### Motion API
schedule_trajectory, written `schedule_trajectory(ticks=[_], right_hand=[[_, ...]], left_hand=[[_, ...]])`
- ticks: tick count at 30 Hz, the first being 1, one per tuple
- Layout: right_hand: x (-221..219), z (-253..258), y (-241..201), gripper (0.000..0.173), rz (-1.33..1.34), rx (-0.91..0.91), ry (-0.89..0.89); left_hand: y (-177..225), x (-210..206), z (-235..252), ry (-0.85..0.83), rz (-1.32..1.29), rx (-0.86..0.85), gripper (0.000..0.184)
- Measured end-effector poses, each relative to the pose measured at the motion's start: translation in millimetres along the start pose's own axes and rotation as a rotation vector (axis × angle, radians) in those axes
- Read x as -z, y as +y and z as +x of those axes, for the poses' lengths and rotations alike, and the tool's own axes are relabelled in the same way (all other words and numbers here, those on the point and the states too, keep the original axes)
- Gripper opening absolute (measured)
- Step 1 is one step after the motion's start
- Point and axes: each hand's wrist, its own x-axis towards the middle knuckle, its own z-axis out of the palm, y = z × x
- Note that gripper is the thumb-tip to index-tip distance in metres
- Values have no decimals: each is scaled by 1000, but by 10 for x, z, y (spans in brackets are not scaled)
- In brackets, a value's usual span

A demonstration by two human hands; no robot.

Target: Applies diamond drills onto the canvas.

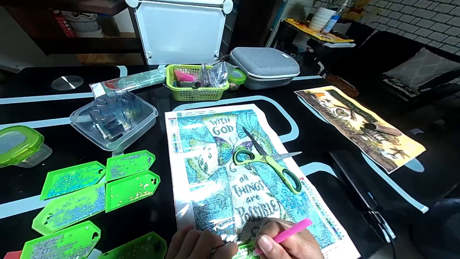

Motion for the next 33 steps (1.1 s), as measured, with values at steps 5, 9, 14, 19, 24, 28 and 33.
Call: schedule_trajectory(ticks=[5,9,14,19,24,28,33], right_hand=[[-3,-1,3,33,-39,-4,-17],[-3,-4,9,33,-34,-10,-18],[-2,1,16,32,-34,-9,-7],[-7,4,5,32,-17,34,-45],[-16,8,5,34,-38,56,-68],[-14,17,5,34,-49,60,-72],[-3,2,13,29,61,-45,52]], left_hand=[[5,0,-2,2,1,3,41],[4,2,-7,0,-2,2,41],[4,0,-4,-3,7,3,42],[3,1,-8,-1,2,3,42],[2,1,-5,3,0,1,41],[-1,-4,-7,2,-1,0,42],[0,-1,-3,0,-5,3,42]])
